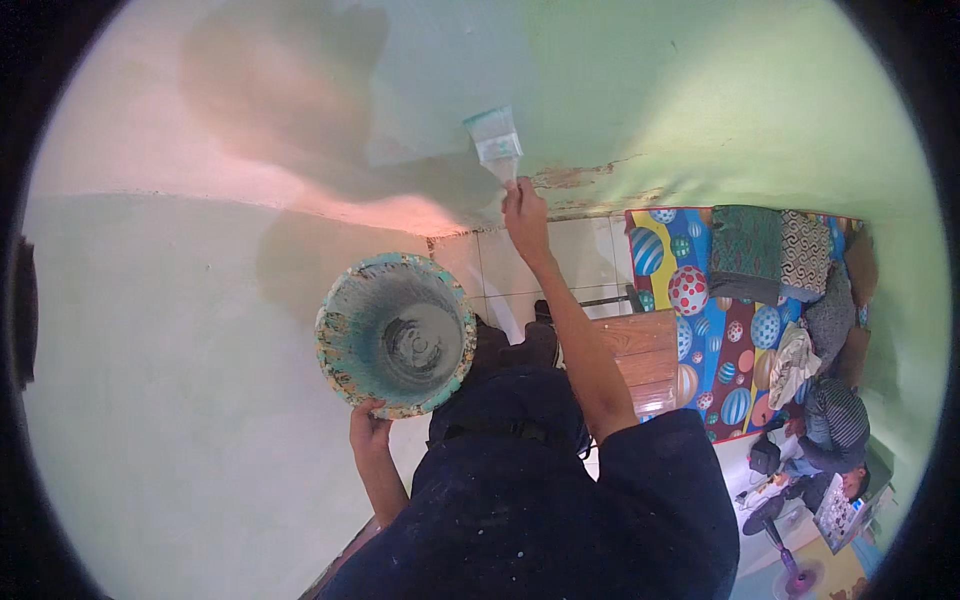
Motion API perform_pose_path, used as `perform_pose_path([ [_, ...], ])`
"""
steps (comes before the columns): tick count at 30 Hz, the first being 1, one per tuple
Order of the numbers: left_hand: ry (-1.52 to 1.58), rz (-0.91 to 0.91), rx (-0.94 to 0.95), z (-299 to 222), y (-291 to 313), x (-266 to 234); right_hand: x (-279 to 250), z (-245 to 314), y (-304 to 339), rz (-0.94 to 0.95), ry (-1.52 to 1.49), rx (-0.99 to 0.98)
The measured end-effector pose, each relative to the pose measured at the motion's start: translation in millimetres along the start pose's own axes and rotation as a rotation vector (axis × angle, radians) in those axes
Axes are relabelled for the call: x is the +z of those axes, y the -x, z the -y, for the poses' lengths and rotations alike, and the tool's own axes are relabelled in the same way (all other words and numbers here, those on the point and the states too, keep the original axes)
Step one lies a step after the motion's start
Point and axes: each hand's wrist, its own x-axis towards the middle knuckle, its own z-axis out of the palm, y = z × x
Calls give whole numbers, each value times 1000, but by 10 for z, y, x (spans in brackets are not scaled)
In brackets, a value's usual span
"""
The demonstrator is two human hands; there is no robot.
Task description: Painting a room wall using a brush and a bucket of paint.
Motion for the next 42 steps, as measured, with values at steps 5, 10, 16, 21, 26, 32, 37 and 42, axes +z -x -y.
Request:
perform_pose_path([
  [5, 49, -16, 25, 29, 14, 9, 72, -640, 375, 37, 80, 297],
  [10, 27, -44, -17, 0, 65, 78, -56, -744, 609, 81, 84, 550],
  [16, 15, -97, -21, 2, 18, 29, -140, -541, 658, 96, 55, 630],
  [21, 19, -36, 6, -14, 24, 37, -112, -315, 658, 52, 188, 362],
  [26, 21, -29, -3, -55, 89, 123, 31, 297, 322, -63, 167, -33],
  [32, -14, -86, -24, -30, 24, 33, 163, 341, -164, -57, 268, -133],
  [37, 53, -77, 15, 59, 14, -4, 208, -587, 174, 5, 474, 6],
  [42, 61, -48, 92, 138, -44, -43, 24, -959, 634, 150, 335, 435],
])
